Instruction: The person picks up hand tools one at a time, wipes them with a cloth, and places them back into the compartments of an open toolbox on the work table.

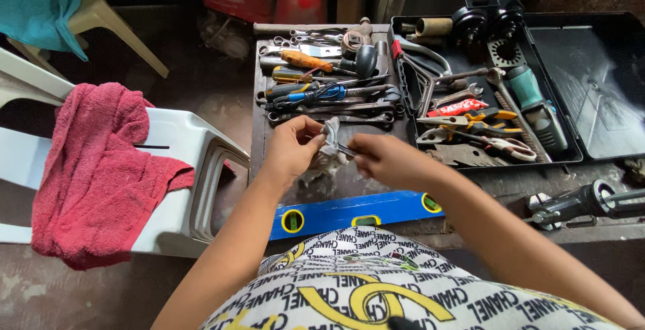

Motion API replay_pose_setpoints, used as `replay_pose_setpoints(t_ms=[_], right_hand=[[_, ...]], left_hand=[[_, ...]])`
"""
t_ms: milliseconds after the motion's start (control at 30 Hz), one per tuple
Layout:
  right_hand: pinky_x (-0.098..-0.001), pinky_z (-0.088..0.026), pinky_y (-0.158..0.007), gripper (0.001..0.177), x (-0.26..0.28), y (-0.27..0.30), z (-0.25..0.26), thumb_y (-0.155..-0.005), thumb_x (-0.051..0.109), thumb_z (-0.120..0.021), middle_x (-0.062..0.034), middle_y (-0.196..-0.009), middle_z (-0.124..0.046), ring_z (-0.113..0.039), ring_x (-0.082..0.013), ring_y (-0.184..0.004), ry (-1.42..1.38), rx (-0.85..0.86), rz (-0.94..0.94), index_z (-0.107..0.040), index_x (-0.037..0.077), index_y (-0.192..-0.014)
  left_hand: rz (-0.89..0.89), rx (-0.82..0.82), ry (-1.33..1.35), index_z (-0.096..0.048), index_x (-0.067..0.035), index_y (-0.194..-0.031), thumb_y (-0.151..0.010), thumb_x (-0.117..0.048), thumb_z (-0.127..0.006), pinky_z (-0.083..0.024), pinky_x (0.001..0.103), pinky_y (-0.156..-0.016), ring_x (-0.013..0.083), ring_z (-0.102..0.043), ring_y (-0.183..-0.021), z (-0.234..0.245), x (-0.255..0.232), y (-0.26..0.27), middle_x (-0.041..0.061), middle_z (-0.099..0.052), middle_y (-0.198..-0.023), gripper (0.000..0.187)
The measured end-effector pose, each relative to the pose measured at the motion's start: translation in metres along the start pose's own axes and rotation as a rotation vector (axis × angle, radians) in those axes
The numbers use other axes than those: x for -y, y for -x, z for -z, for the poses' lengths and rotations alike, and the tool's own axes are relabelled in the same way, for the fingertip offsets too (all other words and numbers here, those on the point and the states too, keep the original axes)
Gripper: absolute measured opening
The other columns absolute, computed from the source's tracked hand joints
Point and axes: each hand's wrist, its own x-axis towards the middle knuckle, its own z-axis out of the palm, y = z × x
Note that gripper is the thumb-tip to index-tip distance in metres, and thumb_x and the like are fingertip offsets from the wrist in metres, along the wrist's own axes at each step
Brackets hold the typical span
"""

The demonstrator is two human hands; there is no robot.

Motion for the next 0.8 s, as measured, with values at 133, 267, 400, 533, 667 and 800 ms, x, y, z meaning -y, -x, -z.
replay_pose_setpoints(t_ms=[133,267,400,533,667,800], right_hand=[[-0.0305,-0.052,-0.065,0.021,-0.006,0.010,0.028,-0.098,0.016,-0.058,-0.0022,-0.077,-0.064,-0.058,-0.0107,-0.069,-0.002,0.138,-0.061,-0.065,0.006,-0.115],[-0.0287,-0.053,-0.069,0.018,-0.012,0.005,0.034,-0.101,0.015,-0.056,-0.0049,-0.085,-0.074,-0.064,-0.0119,-0.072,-0.567,-0.245,-0.013,-0.062,0.000,-0.110],[-0.0259,-0.052,-0.071,0.013,-0.008,-0.010,0.026,-0.098,0.013,-0.064,-0.0029,-0.093,-0.076,-0.064,-0.0087,-0.077,-0.666,-0.515,0.125,-0.065,0.002,-0.105],[-0.0273,-0.059,-0.069,0.012,-0.003,-0.022,0.004,-0.095,0.014,-0.068,-0.0034,-0.084,-0.072,-0.070,-0.0120,-0.073,-0.668,-0.564,0.179,-0.066,0.002,-0.096],[-0.0253,-0.051,-0.066,0.011,-0.006,-0.025,-0.009,-0.098,0.011,-0.069,-0.0021,-0.084,-0.069,-0.063,-0.0091,-0.073,-0.741,-0.581,0.221,-0.066,0.001,-0.098],[-0.0243,-0.047,-0.064,0.007,-0.013,-0.029,-0.010,-0.098,0.010,-0.068,-0.0006,-0.084,-0.066,-0.058,-0.0077,-0.072,-0.923,-0.574,0.189,-0.067,0.003,-0.099]], left_hand=[[-0.023,-0.047,0.092,-0.070,-0.005,-0.106,-0.096,-0.005,-0.068,-0.058,0.026,-0.072,0.0114,-0.069,-0.083,0.029,-0.010,-0.006,0.006,-0.074,-0.096,0.011],[0.172,0.009,0.668,-0.065,-0.008,-0.108,-0.095,-0.009,-0.065,-0.067,0.042,-0.074,0.0216,-0.074,-0.090,0.046,-0.027,0.000,0.008,-0.073,-0.101,0.014],[0.222,0.075,0.659,-0.065,-0.011,-0.113,-0.094,-0.007,-0.065,-0.064,0.044,-0.074,0.0195,-0.072,-0.094,0.018,-0.030,0.010,0.005,-0.073,-0.108,0.019],[-0.071,0.203,0.498,-0.064,-0.007,-0.114,-0.097,-0.005,-0.066,-0.062,0.035,-0.083,0.0170,-0.072,-0.098,-0.016,-0.026,0.016,0.007,-0.073,-0.110,0.017],[-0.153,0.093,0.178,-0.066,-0.003,-0.111,-0.096,-0.005,-0.071,-0.058,0.029,-0.078,0.0143,-0.070,-0.091,-0.034,-0.028,0.021,0.006,-0.074,-0.103,0.016],[-0.168,0.017,0.004,-0.065,-0.003,-0.111,-0.094,-0.008,-0.072,-0.058,0.028,-0.079,0.0130,-0.072,-0.089,-0.048,-0.036,0.029,0.006,-0.076,-0.097,0.019]])
